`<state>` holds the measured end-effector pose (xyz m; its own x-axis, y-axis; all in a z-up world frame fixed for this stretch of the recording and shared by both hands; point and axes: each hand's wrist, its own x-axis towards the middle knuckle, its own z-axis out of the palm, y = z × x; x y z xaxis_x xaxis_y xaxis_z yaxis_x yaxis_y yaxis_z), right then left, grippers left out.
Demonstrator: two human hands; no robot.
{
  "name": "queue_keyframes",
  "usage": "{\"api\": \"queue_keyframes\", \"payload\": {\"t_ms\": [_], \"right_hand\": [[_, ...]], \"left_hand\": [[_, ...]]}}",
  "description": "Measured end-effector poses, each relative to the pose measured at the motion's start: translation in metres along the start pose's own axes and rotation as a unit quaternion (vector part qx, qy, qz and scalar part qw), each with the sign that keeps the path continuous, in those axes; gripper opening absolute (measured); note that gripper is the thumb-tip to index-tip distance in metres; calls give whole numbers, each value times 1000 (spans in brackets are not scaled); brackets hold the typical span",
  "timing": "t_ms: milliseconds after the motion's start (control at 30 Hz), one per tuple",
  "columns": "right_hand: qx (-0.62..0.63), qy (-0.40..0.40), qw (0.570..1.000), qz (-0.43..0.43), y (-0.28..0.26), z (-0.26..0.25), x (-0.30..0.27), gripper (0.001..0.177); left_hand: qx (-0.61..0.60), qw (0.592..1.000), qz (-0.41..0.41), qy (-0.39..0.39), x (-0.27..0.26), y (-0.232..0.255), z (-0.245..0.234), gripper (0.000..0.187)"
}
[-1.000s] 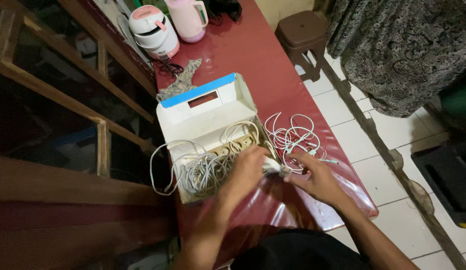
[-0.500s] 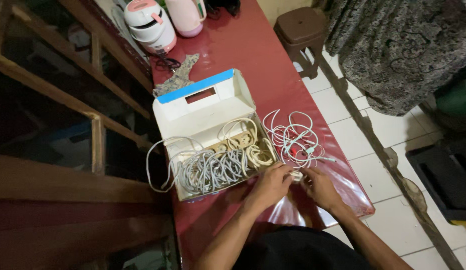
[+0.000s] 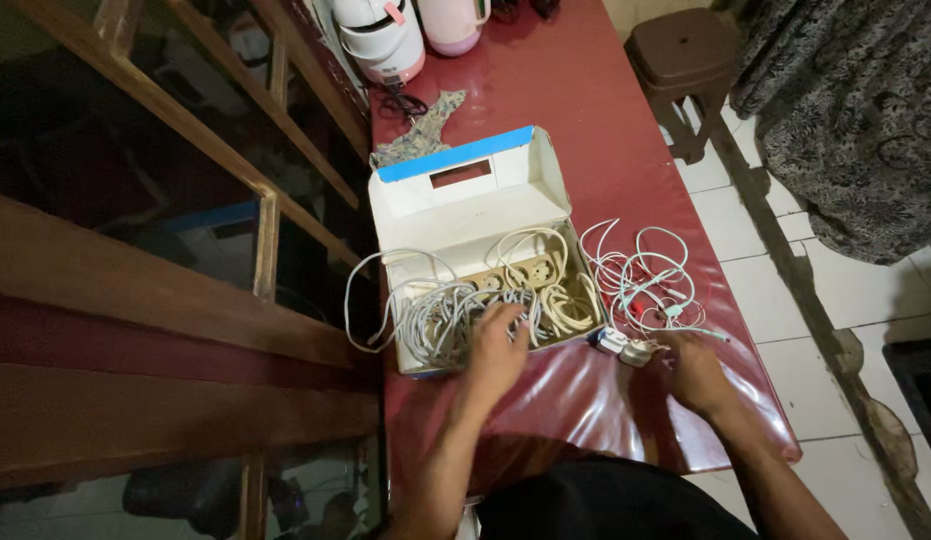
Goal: The person opens a blue box on a table and removes a tangled mass of various cables and chargers. They proceed to untangle and separate the items, including red and white earphones, USB cables, and power adapters, placing them on the table surface.
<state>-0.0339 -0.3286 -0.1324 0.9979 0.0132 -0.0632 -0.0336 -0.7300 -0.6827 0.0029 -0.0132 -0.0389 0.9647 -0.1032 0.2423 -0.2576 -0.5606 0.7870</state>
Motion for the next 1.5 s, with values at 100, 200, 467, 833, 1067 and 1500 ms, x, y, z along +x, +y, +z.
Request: {"api": "queue_keyframes", "payload": {"t_ms": [100, 200, 467, 833, 1067, 1500], "right_hand": [[-50, 59, 997, -29, -28, -20, 8, 52], [10, 75, 997, -19, -68, -28, 19, 32], [-33, -91, 993, -72, -125, 16, 57, 29], [30, -105, 991, -79, -133, 3, 74, 32], [276, -125, 953, -20, -188, -89, 40, 25], [582, -129, 802, -40, -195, -118, 24, 26]], "left_hand": [[22, 1000, -11, 3, 5, -8, -14, 22], [22, 1000, -3, -21, 5, -10, -12, 24], [7, 999, 13, -52, 4, -23, 34, 26], [-12, 997, -40, -61, 1, -5, 8, 38], [-30, 982, -139, -126, 15, 31, -5, 90], [-390, 914, 30, -112, 26, 73, -27, 89]]}}
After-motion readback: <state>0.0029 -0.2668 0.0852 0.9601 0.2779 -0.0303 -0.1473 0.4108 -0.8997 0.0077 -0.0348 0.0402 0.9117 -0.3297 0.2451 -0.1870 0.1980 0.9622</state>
